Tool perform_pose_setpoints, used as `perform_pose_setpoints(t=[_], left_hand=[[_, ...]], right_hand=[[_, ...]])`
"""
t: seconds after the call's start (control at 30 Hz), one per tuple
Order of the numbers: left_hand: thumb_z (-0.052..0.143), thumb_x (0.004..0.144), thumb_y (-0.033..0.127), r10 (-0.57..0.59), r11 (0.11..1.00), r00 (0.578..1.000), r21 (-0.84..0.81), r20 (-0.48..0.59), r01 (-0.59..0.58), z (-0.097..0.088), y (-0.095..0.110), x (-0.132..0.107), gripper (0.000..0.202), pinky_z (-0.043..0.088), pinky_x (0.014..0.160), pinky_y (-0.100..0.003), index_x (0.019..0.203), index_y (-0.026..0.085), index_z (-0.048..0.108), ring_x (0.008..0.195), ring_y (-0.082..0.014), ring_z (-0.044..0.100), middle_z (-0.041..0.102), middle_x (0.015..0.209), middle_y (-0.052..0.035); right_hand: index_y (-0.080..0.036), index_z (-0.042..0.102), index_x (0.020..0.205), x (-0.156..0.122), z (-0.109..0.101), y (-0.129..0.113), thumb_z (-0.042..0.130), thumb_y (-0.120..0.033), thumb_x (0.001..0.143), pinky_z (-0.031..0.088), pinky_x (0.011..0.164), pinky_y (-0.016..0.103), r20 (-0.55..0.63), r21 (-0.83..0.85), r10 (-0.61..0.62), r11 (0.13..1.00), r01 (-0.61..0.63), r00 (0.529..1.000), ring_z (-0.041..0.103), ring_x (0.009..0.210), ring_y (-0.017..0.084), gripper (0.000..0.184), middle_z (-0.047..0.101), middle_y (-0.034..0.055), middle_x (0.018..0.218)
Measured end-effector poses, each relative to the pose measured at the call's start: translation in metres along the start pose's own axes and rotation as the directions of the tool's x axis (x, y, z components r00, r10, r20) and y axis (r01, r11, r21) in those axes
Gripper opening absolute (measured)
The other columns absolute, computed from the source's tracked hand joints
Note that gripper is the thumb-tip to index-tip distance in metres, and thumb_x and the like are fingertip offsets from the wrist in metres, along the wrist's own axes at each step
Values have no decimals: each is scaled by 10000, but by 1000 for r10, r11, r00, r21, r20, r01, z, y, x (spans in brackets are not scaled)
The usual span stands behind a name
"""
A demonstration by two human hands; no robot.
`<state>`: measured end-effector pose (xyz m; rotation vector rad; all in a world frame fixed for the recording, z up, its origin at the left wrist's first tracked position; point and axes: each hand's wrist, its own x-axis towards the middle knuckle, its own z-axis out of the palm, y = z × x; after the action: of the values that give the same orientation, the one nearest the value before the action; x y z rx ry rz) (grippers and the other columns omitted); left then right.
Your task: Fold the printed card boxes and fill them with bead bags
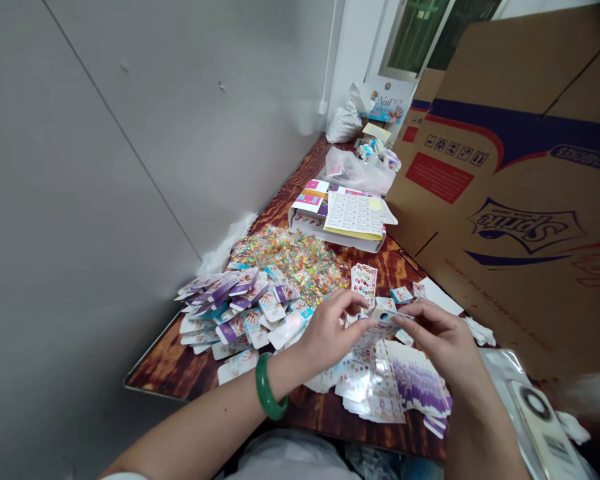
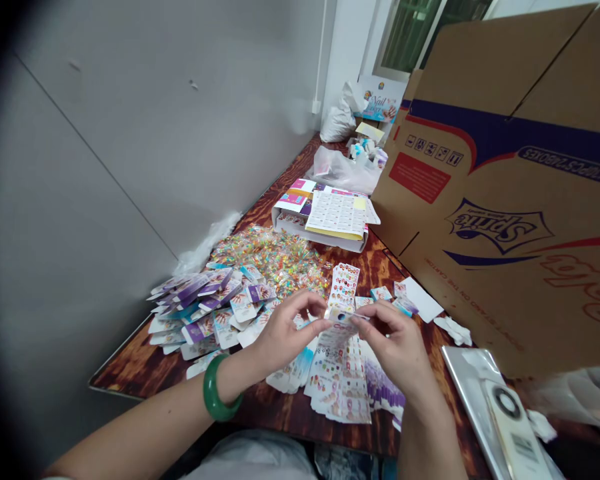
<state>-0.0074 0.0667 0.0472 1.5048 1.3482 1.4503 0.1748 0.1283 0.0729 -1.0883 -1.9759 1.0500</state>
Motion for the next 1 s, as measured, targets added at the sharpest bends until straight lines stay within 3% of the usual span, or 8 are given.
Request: perform_pose_setpoints(t=[0.1,0.2,0.33,0.43,0.5,0.7,0.87,1.0], left_hand=[[680,707,331,11,1000,997,23,80,-13,-9,-2,0,348,377,877,-308,1010,188,586,978,-202,520,593,1035,-70],[601,766,331,-153,978,944,-90,292,187,-11,-14,0,185,405,741,-271,810,153,628,773,-157,548,616,804,-39],[609,749,352,-347,900,919,-209,187,382,-12,-32,-1,221,351,580,-222,716,133,611,601,-100,463,541,645,8],[609,751,371,-401,870,907,-259,125,420,-15,-35,0,236,346,567,-218,757,135,620,587,-96,451,535,637,16],[602,762,366,-356,887,922,-255,154,385,-19,-31,0,229,387,635,-236,774,139,634,652,-120,499,565,684,-3],[686,697,298,-83,991,992,108,91,73,-32,-20,2,263,350,931,-318,935,200,634,1025,-206,501,584,1013,-52],[603,755,308,-301,953,880,130,368,273,-36,-35,6,163,442,642,-249,710,153,631,662,-142,566,603,666,-4],[626,714,233,-411,908,879,28,242,417,-27,-40,16,100,446,544,-216,680,139,613,555,-105,543,585,605,7]], right_hand=[[-187,630,698,3,2,0,683,-362,700,389,486,232,-43,206,109,974,-97,993,486,546,121,182,562,8,630],[-187,598,720,12,8,7,669,-389,703,357,427,224,-113,304,186,942,-144,976,450,470,103,215,540,-6,598],[-185,602,893,15,23,13,598,-377,758,446,573,309,-411,-101,-12,994,-32,912,549,632,182,235,608,59,752],[-201,568,1081,5,42,10,591,-363,772,429,823,411,-216,-406,-307,892,200,927,550,950,267,351,612,117,1032],[-211,564,1097,-2,54,10,597,-354,775,404,868,423,-14,-409,-344,859,308,939,527,1009,274,354,610,111,1077],[-193,601,760,0,63,24,544,-326,807,407,606,268,31,-127,-70,989,74,997,522,652,158,152,593,21,687],[-176,574,630,11,57,21,656,-446,692,340,487,230,46,303,195,932,-200,980,417,498,106,290,495,-27,532],[-162,581,589,21,65,17,700,-426,632,369,517,227,173,558,308,752,-350,936,457,515,98,293,532,-21,546]])
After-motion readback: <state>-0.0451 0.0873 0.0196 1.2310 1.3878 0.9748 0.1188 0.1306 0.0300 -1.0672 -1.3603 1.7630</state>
